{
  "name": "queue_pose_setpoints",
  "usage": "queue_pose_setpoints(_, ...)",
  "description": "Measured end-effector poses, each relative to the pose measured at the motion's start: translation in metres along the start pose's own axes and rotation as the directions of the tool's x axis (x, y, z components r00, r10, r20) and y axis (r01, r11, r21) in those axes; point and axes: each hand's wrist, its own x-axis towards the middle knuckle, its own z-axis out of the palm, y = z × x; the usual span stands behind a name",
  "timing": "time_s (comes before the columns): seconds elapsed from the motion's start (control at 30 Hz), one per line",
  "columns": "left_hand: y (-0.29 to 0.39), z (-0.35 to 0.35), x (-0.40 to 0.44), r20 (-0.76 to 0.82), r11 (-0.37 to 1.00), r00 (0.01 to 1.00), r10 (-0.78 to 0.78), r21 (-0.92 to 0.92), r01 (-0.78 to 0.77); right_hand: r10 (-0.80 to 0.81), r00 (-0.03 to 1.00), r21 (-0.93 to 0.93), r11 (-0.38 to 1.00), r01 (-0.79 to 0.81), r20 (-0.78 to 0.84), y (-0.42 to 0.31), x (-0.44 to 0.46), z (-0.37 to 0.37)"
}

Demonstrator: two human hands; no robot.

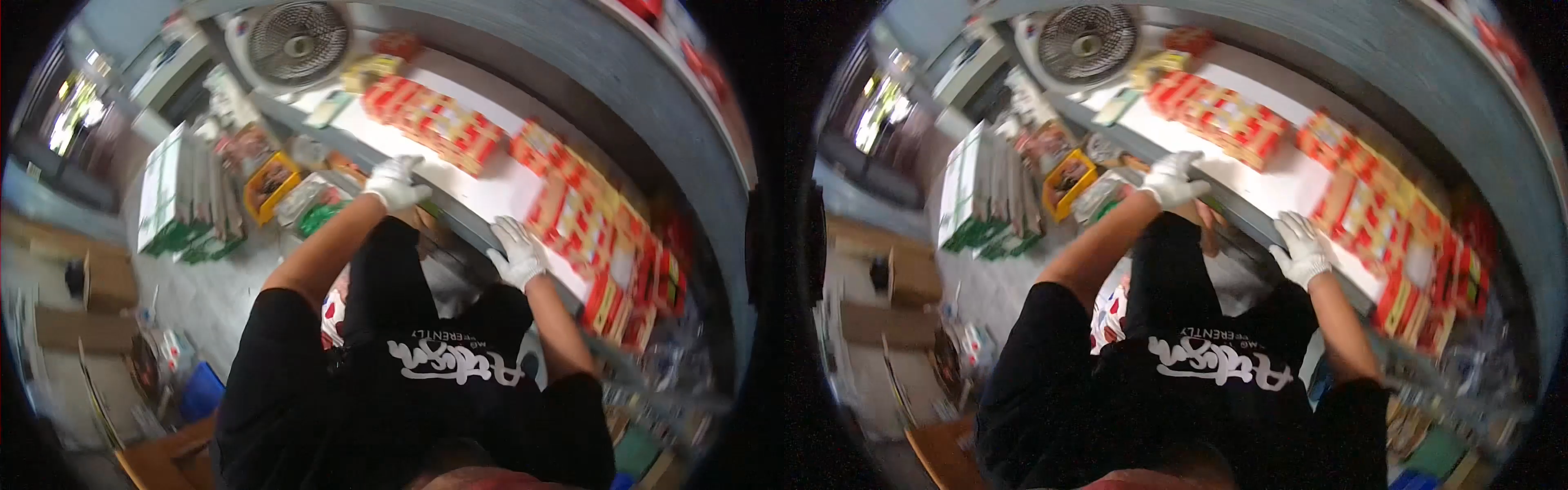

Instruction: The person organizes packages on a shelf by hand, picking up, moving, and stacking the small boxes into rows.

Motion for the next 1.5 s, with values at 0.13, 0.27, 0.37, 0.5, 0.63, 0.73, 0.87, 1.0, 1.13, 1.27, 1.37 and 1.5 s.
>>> queue_pose_setpoints(0.13,0.055,-0.022,0.036,0.005,0.977,0.991,0.131,0.171,-0.130,-0.109,0.992,-0.046,0.993,0.112,0.060,0.026,-0.053,-0.027)
queue_pose_setpoints(0.27,0.105,-0.030,0.086,0.224,0.853,0.951,0.215,0.431,-0.295,0.002,0.997,-0.056,0.998,0.002,0.078,0.049,-0.086,-0.039)
queue_pose_setpoints(0.37,0.136,-0.032,0.125,0.467,0.681,0.860,0.205,0.563,-0.469,0.089,0.990,-0.060,0.995,-0.082,0.109,0.040,-0.084,-0.043)
queue_pose_setpoints(0.5,0.152,-0.020,0.168,0.573,0.557,0.799,0.181,0.610,-0.564,0.027,0.999,0.016,0.999,-0.028,0.045,0.047,-0.084,-0.041)
queue_pose_setpoints(0.63,0.153,-0.001,0.196,0.725,0.498,0.683,0.088,0.562,-0.661,0.065,0.997,0.035,0.997,-0.066,0.043,0.050,-0.088,-0.038)
queue_pose_setpoints(0.73,0.156,0.001,0.190,0.743,0.472,0.666,0.069,0.564,-0.677,0.011,1.000,0.063,0.998,-0.011,0.002,0.058,-0.088,-0.033)
queue_pose_setpoints(0.87,0.183,-0.014,0.166,0.722,0.460,0.682,0.117,0.569,-0.681,0.025,1.000,0.092,0.995,-0.025,0.011,0.062,-0.088,-0.031)
queue_pose_setpoints(1.0,0.200,0.002,0.138,0.685,0.443,0.683,0.253,0.546,-0.711,0.012,1.000,0.109,0.994,-0.010,-0.021,0.062,-0.090,-0.026)
queue_pose_setpoints(1.13,0.234,0.026,0.118,0.767,0.522,0.623,0.152,0.473,-0.710,-0.005,0.998,0.083,0.996,0.009,-0.057,0.062,-0.089,-0.025)
queue_pose_setpoints(1.27,0.218,0.079,0.122,0.709,0.574,0.652,0.268,0.426,-0.699,-0.022,0.996,0.045,0.999,0.026,-0.089,0.060,-0.088,-0.027)
queue_pose_setpoints(1.37,0.205,0.096,0.119,0.647,0.723,0.712,0.273,0.351,-0.595,-0.050,0.992,0.046,0.997,0.055,-0.113,0.063,-0.089,-0.024)
queue_pose_setpoints(1.5,0.188,0.097,0.102,0.572,0.907,0.800,0.183,0.216,-0.362,-0.053,0.992,0.041,0.997,0.058,-0.113,0.065,-0.089,-0.021)
